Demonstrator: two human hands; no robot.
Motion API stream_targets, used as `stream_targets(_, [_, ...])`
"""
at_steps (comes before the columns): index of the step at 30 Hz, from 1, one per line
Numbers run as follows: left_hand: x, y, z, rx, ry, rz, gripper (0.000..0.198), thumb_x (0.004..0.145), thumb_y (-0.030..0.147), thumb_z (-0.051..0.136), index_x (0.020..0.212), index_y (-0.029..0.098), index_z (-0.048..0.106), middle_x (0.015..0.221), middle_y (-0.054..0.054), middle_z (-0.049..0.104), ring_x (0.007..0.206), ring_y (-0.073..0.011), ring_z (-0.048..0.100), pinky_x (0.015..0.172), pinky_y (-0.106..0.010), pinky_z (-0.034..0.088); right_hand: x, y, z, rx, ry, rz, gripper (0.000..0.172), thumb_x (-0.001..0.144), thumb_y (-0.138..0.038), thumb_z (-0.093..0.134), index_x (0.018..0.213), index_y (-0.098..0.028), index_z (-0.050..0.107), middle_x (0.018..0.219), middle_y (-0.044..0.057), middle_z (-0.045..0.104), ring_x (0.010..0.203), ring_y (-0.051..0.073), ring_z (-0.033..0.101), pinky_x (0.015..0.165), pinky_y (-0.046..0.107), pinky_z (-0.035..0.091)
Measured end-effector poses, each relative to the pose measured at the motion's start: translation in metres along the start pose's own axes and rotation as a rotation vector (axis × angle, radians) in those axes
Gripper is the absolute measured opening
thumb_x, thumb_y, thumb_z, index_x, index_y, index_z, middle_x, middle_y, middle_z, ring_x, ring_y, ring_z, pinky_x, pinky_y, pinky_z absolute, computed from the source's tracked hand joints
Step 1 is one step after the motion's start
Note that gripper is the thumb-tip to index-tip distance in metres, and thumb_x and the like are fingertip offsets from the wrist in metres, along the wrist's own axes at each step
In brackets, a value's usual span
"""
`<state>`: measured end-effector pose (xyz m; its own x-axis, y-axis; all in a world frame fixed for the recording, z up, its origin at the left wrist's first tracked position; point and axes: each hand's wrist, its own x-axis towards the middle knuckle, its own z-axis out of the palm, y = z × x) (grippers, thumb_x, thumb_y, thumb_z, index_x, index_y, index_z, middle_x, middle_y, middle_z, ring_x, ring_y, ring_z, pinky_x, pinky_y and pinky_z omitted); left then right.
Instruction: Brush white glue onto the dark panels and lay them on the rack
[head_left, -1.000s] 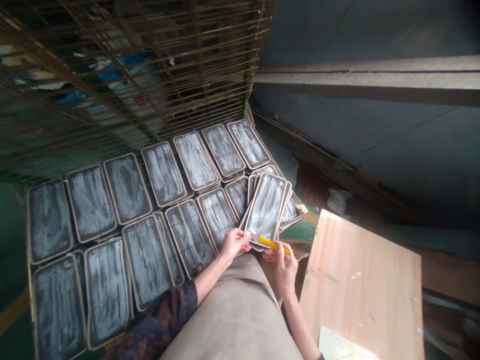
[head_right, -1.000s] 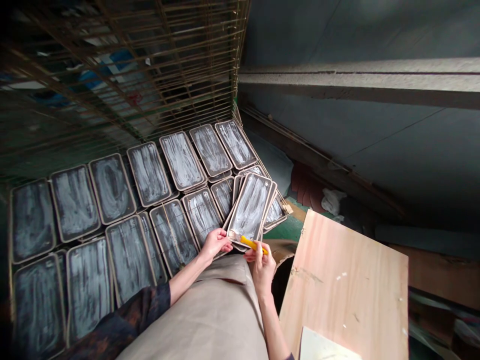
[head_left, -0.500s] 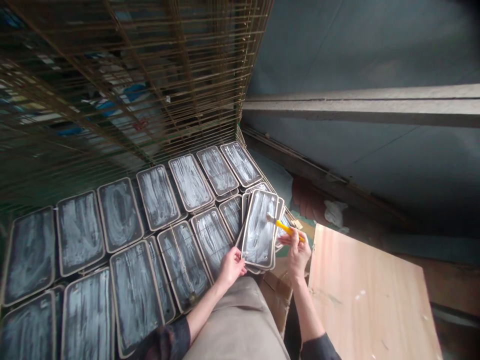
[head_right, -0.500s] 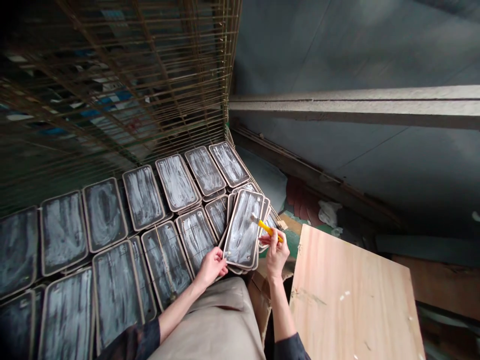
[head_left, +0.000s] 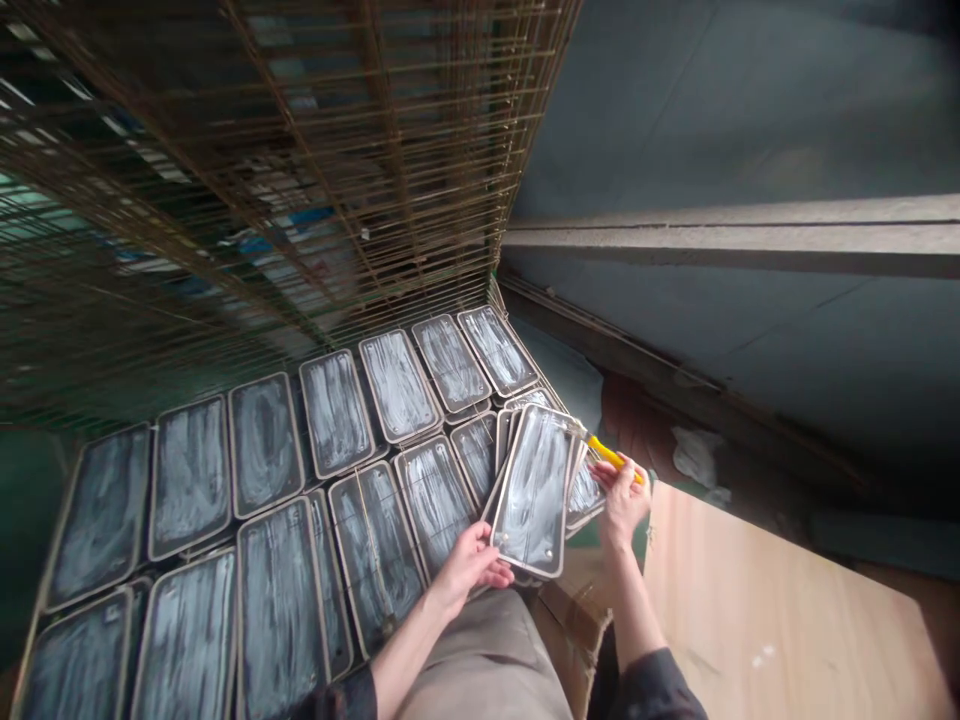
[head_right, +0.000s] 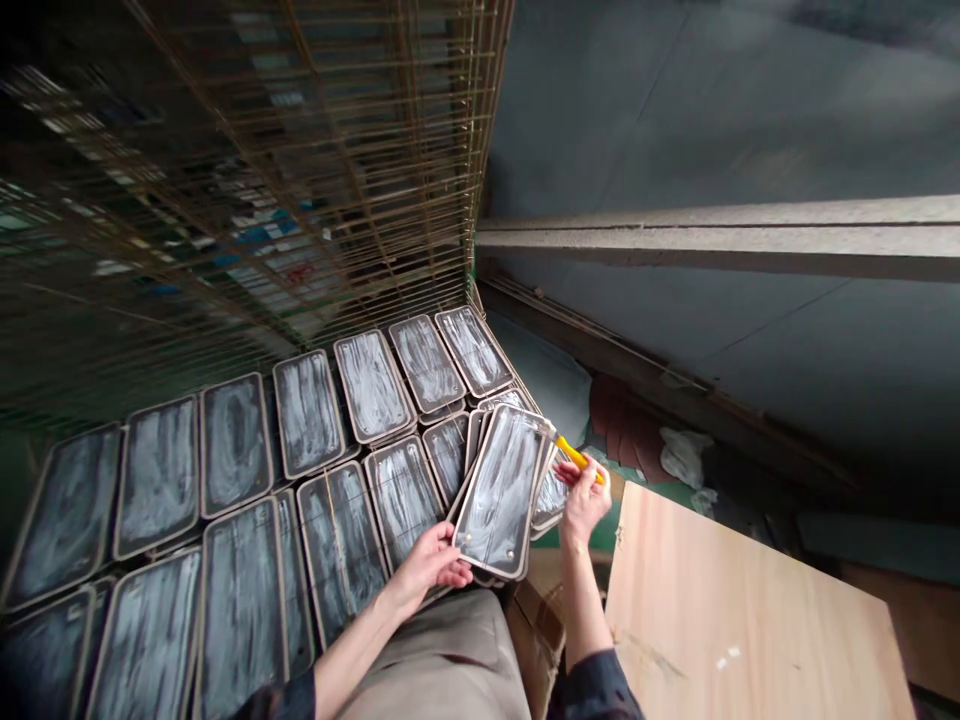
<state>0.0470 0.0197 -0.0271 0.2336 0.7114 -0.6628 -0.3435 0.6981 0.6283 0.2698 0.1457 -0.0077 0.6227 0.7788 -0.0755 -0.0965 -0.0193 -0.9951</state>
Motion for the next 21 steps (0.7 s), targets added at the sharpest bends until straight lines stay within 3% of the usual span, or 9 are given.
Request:
stream_targets(5, [-0.016, 0.023, 0.007, 0.000, -0.089, 0.120, 0.030, 0.076, 0.032, 0.063, 0.087, 0.019, 0.038, 0.066, -0.002, 0.063, 0.052, -0.0166, 0.066, 0.044, -0.021, 0.048, -0.017, -0.024, -0.037, -0.013, 0.100, -0.074, 0.043, 0.082, -0.050, 0.056, 0.102, -0.012, 0.057, 0.068, 0.003, 0.068, 0.057, 0.018, 0.068, 0.062, 0.032, 0.058])
stream_targets(12, [-0.036, 0.082, 0.018, -0.054, -0.304, 0.291, 0.029, 0.080, 0.037, 0.062, 0.091, 0.018, 0.045, 0.073, -0.004, 0.065, 0.059, -0.0190, 0.067, 0.050, -0.026, 0.052, -0.022, -0.027, -0.073, 0.041, 0.251, -0.100, 0.034, 0.081, -0.039, 0.059, 0.099, -0.010, 0.058, 0.064, 0.004, 0.067, 0.054, 0.019, 0.067, 0.054, 0.031, 0.058])
stream_targets(17, [-0.031, 0.128, 0.013, -0.090, -0.236, 0.367, 0.032, 0.076, 0.037, 0.066, 0.094, 0.019, 0.046, 0.072, -0.002, 0.065, 0.059, -0.0215, 0.067, 0.050, -0.029, 0.052, -0.025, -0.026, -0.088, 0.068, 0.259, -0.080, 0.029, 0.079, -0.033, 0.061, 0.097, -0.010, 0.058, 0.065, 0.005, 0.068, 0.057, 0.020, 0.068, 0.054, 0.033, 0.059])
stream_targets(21, [-0.015, 0.165, -0.005, -0.143, -0.110, 0.532, 0.038, 0.074, 0.033, 0.067, 0.101, 0.021, 0.045, 0.075, -0.001, 0.065, 0.058, -0.0201, 0.067, 0.051, -0.029, 0.052, -0.029, -0.027, -0.091, 0.064, 0.229, -0.061, 0.031, 0.079, -0.034, 0.061, 0.099, -0.010, 0.058, 0.067, 0.005, 0.068, 0.061, 0.021, 0.069, 0.060, 0.035, 0.060])
